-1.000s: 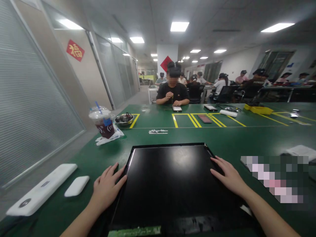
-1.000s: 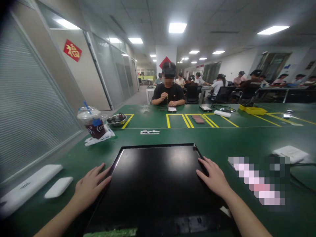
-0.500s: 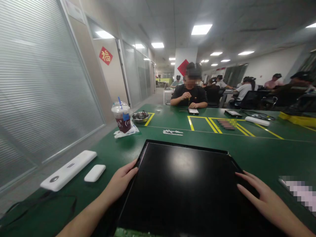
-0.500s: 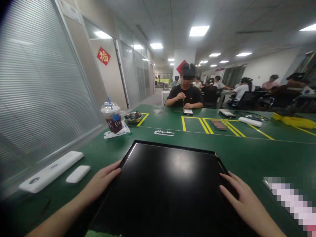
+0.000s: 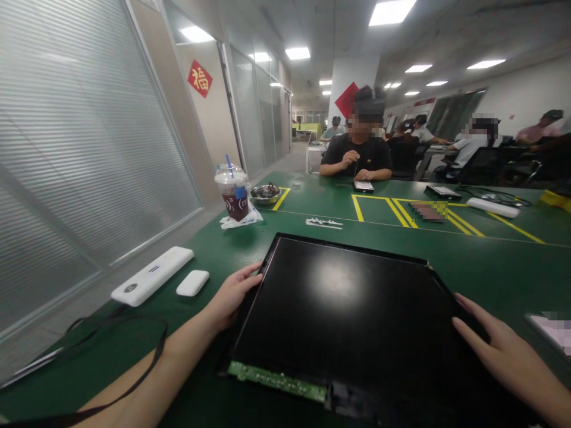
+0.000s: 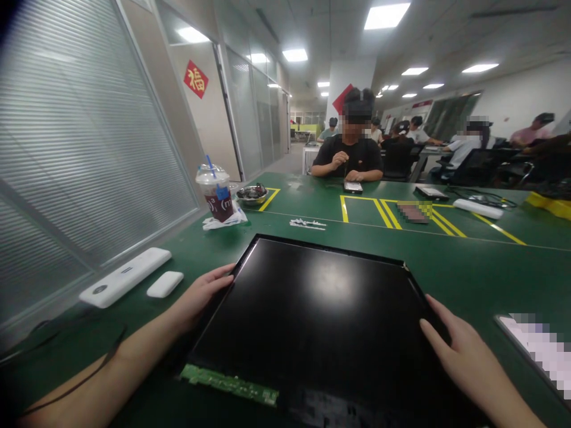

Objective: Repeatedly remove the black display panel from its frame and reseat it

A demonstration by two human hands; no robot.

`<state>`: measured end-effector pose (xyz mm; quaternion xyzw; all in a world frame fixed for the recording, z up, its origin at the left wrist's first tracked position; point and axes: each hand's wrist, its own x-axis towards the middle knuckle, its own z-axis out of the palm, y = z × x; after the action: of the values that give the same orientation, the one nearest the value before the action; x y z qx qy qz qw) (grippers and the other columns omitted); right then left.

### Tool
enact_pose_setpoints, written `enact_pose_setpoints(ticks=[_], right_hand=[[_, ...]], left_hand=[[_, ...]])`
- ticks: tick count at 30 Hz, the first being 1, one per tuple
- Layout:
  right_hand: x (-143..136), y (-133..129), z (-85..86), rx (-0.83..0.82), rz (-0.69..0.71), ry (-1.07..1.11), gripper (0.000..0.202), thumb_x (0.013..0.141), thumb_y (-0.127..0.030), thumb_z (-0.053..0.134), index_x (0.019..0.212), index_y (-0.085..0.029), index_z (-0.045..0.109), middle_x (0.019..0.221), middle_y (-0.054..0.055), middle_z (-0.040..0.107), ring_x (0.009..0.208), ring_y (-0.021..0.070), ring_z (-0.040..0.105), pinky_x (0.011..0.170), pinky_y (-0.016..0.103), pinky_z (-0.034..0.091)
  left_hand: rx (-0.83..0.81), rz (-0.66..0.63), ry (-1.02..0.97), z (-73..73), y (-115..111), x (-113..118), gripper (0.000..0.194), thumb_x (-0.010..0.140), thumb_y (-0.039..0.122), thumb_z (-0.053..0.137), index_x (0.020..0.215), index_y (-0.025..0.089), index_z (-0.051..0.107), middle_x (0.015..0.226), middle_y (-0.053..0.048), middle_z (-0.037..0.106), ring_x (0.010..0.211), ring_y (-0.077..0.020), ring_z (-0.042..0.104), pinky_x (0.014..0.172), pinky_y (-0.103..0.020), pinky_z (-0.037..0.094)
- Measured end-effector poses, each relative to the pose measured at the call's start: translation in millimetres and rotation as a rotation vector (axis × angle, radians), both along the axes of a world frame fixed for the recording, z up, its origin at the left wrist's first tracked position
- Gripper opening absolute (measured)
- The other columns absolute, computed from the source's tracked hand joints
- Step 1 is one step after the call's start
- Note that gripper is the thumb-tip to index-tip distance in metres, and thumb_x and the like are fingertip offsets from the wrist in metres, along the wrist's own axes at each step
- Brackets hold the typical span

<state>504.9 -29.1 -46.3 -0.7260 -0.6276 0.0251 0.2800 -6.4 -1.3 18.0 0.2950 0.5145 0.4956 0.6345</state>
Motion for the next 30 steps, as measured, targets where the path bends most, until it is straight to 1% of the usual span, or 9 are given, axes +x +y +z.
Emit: enact_pose_setpoints(ticks=[4, 9, 11, 13, 15, 18, 22, 27, 30], right_hand=[[-7.4, -1.0, -6.8, -0.009, 0.106, 0.065, 0.068, 0.084, -0.065, 0.049, 0.131, -0.019, 0.065, 0.131, 0.019, 0.070, 0.123, 0.0403, 0.065, 0.109, 0.061, 0.048], [-5.0, -0.2, -16.5, 0.028, 0.151, 0.055, 0.064, 0.086, -0.062, 0.050, 0.129, -0.018, 0.066, 0.134, 0.018, 0.069, 0.127, 0.0383, 0.063, 0.114, 0.059, 0.043], [-4.1, 0.1, -17.8, 0.027, 0.150, 0.043, 0.062, 0.086, -0.062, 0.050, 0.128, -0.020, 0.067, 0.134, 0.018, 0.069, 0.127, 0.0382, 0.063, 0.114, 0.059, 0.043], [-3.8, 0.1, -17.5, 0.021, 0.147, 0.030, 0.061, 0.087, -0.062, 0.049, 0.127, -0.020, 0.068, 0.133, 0.018, 0.069, 0.127, 0.0383, 0.063, 0.113, 0.059, 0.044], [-3.6, 0.1, -16.8, 0.015, 0.144, 0.014, 0.063, 0.086, -0.063, 0.049, 0.127, -0.019, 0.068, 0.132, 0.018, 0.070, 0.126, 0.0385, 0.063, 0.112, 0.059, 0.045], [-2.7, 0.4, -17.0, 0.010, 0.136, -0.003, 0.064, 0.085, -0.062, 0.048, 0.125, -0.017, 0.070, 0.131, 0.019, 0.070, 0.126, 0.0382, 0.064, 0.113, 0.059, 0.045], [-0.4, 0.4, -18.4, -0.002, 0.114, -0.011, 0.063, 0.084, -0.064, 0.048, 0.120, -0.020, 0.073, 0.131, 0.018, 0.070, 0.128, 0.0383, 0.062, 0.114, 0.059, 0.044], [1.6, 0.1, -18.7, -0.005, 0.113, -0.015, 0.062, 0.083, -0.064, 0.049, 0.121, -0.021, 0.074, 0.132, 0.017, 0.070, 0.129, 0.0384, 0.061, 0.114, 0.059, 0.043], [1.4, 0.0, -18.2, -0.007, 0.126, -0.011, 0.062, 0.084, -0.064, 0.049, 0.121, -0.021, 0.073, 0.133, 0.018, 0.069, 0.129, 0.0395, 0.061, 0.114, 0.060, 0.042]], left_hand=[[-0.006, 0.046, -0.091, -1.8, 2.3, 0.9, 0.053, 0.081, 0.013, 0.074, 0.133, 0.014, 0.063, 0.093, -0.009, 0.081, 0.073, -0.0207, 0.078, 0.070, -0.030, 0.063], [-0.027, 0.022, -0.024, -8.1, 3.1, -3.6, 0.099, 0.075, 0.014, 0.082, 0.159, 0.028, 0.032, 0.082, -0.003, 0.079, 0.062, -0.0231, 0.076, 0.060, -0.033, 0.061], [-0.012, -0.019, 0.009, -9.0, 2.4, -4.7, 0.108, 0.069, 0.011, 0.085, 0.160, 0.031, 0.029, 0.081, -0.001, 0.079, 0.059, -0.0229, 0.075, 0.057, -0.033, 0.060], [0.024, -0.035, 0.022, -9.5, 1.7, -4.3, 0.100, 0.065, 0.014, 0.088, 0.153, 0.026, 0.042, 0.086, -0.003, 0.080, 0.062, -0.0219, 0.075, 0.059, -0.031, 0.059], [0.063, -0.025, 0.032, -10.0, 1.0, -2.4, 0.078, 0.064, 0.022, 0.091, 0.135, 0.019, 0.060, 0.090, -0.006, 0.081, 0.068, -0.0203, 0.075, 0.063, -0.028, 0.059], [0.109, -0.015, 0.059, -10.7, -1.2, 1.5, 0.052, 0.066, 0.036, 0.091, 0.110, 0.015, 0.073, 0.085, -0.006, 0.080, 0.070, -0.0179, 0.074, 0.065, -0.024, 0.056], [0.134, -0.026, 0.133, -10.8, -3.8, 4.4, 0.038, 0.066, 0.035, 0.088, 0.097, 0.016, 0.077, 0.082, -0.005, 0.080, 0.067, -0.0190, 0.071, 0.065, -0.028, 0.054], [0.217, -0.031, 0.226, -6.5, -6.2, 4.3, 0.035, 0.079, 0.051, 0.071, 0.086, 0.017, 0.077, 0.106, -0.009, 0.080, 0.095, -0.0306, 0.074, 0.082, -0.039, 0.058], [0.263, -0.070, 0.352, -1.5, -11.3, 5.1, 0.037, 0.075, 0.052, 0.077, 0.088, 0.017, 0.075, 0.122, -0.010, 0.076, 0.106, -0.0344, 0.072, 0.087, -0.041, 0.058]])
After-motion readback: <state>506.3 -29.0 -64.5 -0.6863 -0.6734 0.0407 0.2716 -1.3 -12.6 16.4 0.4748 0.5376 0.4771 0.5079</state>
